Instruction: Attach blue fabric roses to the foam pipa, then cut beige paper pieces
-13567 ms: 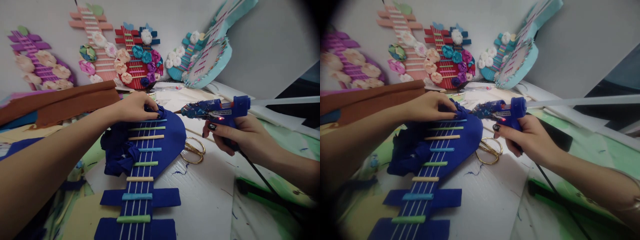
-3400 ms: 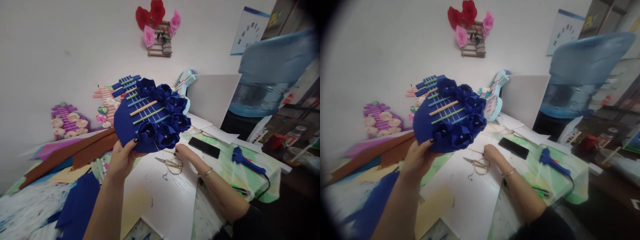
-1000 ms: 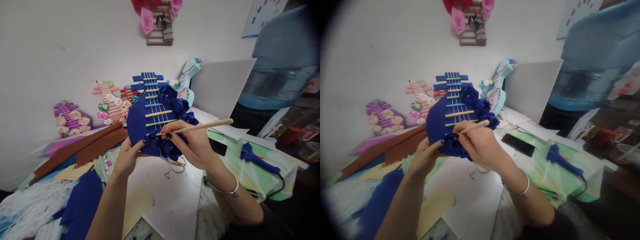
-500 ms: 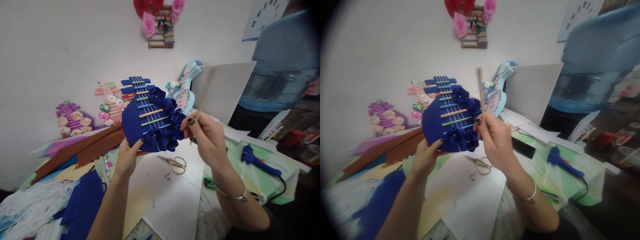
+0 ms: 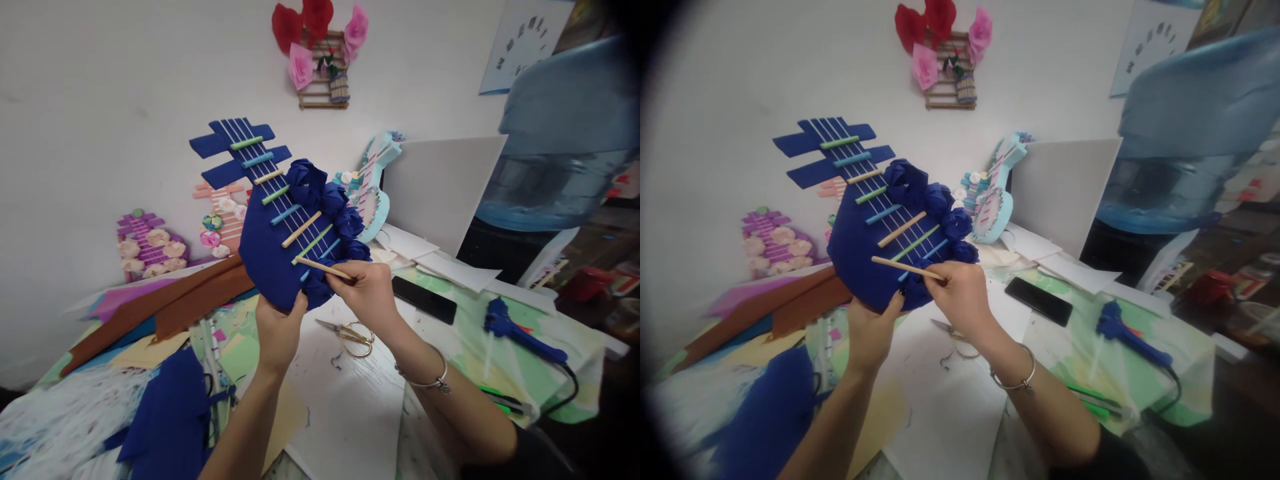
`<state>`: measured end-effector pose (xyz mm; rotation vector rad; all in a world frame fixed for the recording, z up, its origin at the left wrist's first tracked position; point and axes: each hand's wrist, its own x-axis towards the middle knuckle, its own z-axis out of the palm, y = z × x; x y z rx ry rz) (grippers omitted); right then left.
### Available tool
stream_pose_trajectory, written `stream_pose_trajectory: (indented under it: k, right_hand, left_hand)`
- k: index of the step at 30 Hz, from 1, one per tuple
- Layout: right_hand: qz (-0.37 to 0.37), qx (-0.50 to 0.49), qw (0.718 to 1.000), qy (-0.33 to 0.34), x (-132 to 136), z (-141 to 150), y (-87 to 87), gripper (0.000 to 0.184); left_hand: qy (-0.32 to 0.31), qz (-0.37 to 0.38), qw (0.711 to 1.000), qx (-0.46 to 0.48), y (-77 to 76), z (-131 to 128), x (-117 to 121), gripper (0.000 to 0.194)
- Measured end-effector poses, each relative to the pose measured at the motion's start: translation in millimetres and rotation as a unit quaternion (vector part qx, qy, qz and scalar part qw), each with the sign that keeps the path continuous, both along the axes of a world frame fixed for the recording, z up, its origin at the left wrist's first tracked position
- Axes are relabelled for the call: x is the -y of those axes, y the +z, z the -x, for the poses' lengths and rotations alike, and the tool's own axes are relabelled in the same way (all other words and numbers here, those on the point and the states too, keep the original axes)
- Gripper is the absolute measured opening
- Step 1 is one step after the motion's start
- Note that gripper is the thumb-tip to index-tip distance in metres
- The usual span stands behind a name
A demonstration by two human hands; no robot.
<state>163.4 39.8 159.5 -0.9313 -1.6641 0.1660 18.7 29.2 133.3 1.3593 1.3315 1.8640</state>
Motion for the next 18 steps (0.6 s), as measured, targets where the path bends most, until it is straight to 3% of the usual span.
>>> stream_pose_trajectory:
  k: [6, 10, 13, 18]
  right_hand:
    - [0.035, -0.113, 0.993, 0.013, -4, 4, -4.2, 0.011]
    - [0.036, -0.151, 0.987, 0.033, -5, 6, -4.5, 0.009]
    - [0.036, -0.15, 0.987, 0.042, -4, 7, -3.9, 0.012]
    - [0.007, -0.099, 0.994, 0.039, -1, 6, -1.9, 0.022]
  left_hand:
    - [0.033, -0.013, 0.999, 0.003, 2.0, -9, 6, 0.035]
    - [0.017, -0.014, 1.0, 0.013, -1.9, -11, 7, 0.037]
    - [0.004, -0.022, 1.0, 0.015, -2.7, -12, 9, 0.036]
    - [0.035, -0.024, 0.999, -0.008, -5.1, -12, 10, 0.036]
